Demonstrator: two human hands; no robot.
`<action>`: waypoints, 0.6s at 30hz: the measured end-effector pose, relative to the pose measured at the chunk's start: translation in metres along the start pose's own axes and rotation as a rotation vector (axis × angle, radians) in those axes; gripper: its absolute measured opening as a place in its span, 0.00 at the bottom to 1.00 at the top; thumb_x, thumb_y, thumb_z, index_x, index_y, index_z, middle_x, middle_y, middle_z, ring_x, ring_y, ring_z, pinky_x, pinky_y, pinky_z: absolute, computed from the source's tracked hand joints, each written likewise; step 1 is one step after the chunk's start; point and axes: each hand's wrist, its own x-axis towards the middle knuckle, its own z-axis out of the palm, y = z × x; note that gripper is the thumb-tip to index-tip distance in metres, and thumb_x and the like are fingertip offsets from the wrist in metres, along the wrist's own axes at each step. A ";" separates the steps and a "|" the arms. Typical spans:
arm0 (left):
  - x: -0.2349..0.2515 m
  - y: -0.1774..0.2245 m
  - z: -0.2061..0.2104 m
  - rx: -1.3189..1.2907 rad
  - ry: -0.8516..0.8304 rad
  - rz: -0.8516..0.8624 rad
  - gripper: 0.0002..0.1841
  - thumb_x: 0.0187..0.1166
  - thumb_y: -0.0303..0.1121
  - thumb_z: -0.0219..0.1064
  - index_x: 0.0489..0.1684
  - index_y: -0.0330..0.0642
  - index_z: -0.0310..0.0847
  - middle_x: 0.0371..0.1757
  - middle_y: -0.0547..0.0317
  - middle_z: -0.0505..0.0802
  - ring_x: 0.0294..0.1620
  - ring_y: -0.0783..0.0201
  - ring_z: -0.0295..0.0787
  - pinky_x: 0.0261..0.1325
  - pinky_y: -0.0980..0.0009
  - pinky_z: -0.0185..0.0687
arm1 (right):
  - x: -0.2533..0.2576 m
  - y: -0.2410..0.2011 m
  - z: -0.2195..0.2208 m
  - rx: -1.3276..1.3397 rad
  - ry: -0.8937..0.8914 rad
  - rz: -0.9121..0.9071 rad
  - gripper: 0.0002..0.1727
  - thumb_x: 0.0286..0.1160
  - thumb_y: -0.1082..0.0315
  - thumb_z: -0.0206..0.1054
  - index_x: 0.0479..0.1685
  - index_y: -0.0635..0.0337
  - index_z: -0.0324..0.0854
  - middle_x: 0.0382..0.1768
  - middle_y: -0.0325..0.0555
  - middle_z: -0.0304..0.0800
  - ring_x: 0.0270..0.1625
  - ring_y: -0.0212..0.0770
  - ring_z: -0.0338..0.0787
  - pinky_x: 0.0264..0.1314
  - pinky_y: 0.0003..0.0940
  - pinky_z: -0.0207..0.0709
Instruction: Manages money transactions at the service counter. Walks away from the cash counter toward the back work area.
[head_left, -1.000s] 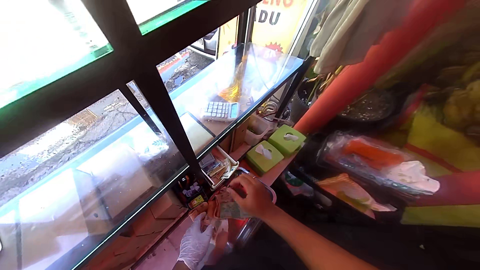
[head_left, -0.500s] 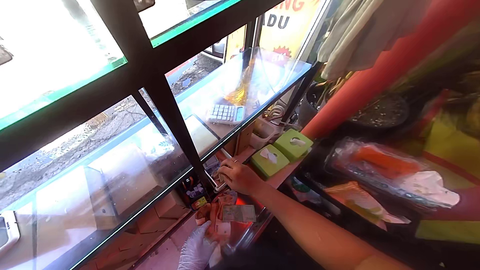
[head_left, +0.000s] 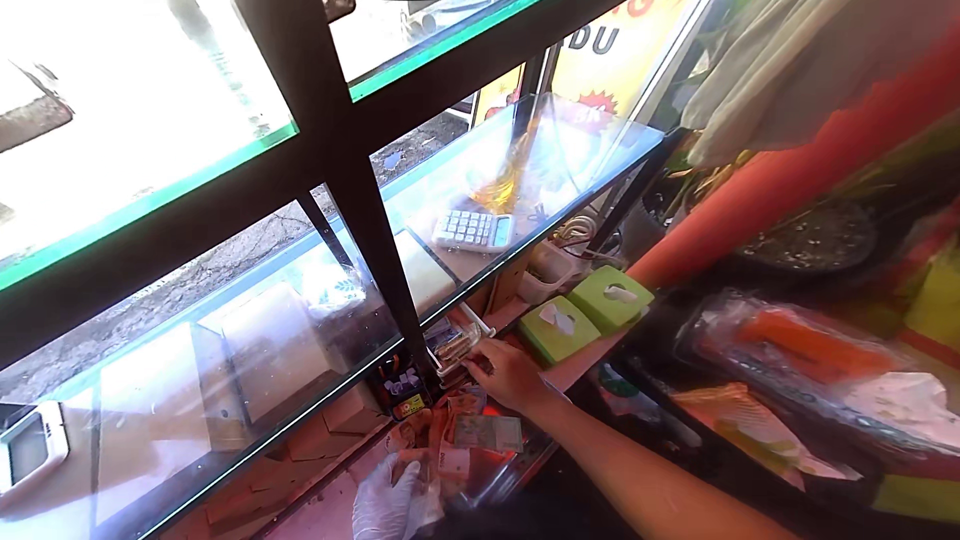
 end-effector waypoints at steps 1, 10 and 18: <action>0.001 -0.001 0.000 -0.001 0.012 -0.007 0.17 0.77 0.54 0.71 0.53 0.57 0.93 0.46 0.69 0.98 0.51 0.70 0.95 0.65 0.54 0.88 | 0.011 -0.001 0.005 0.018 -0.005 0.011 0.10 0.78 0.61 0.71 0.45 0.58 0.88 0.43 0.43 0.92 0.47 0.39 0.93 0.55 0.39 0.90; -0.011 -0.018 -0.015 -0.024 0.074 -0.073 0.17 0.82 0.50 0.67 0.52 0.49 0.94 0.44 0.60 0.98 0.50 0.63 0.96 0.63 0.50 0.88 | 0.010 -0.025 0.009 0.128 -0.401 0.203 0.14 0.81 0.56 0.68 0.53 0.53 0.89 0.51 0.44 0.91 0.52 0.41 0.92 0.62 0.45 0.87; -0.032 -0.051 -0.017 0.044 -0.091 -0.157 0.21 0.85 0.48 0.58 0.56 0.44 0.91 0.48 0.48 0.97 0.55 0.50 0.94 0.64 0.41 0.84 | -0.061 -0.033 0.058 -0.093 -0.833 -0.474 0.21 0.73 0.76 0.67 0.66 0.53 0.83 0.77 0.45 0.81 0.81 0.57 0.76 0.78 0.61 0.73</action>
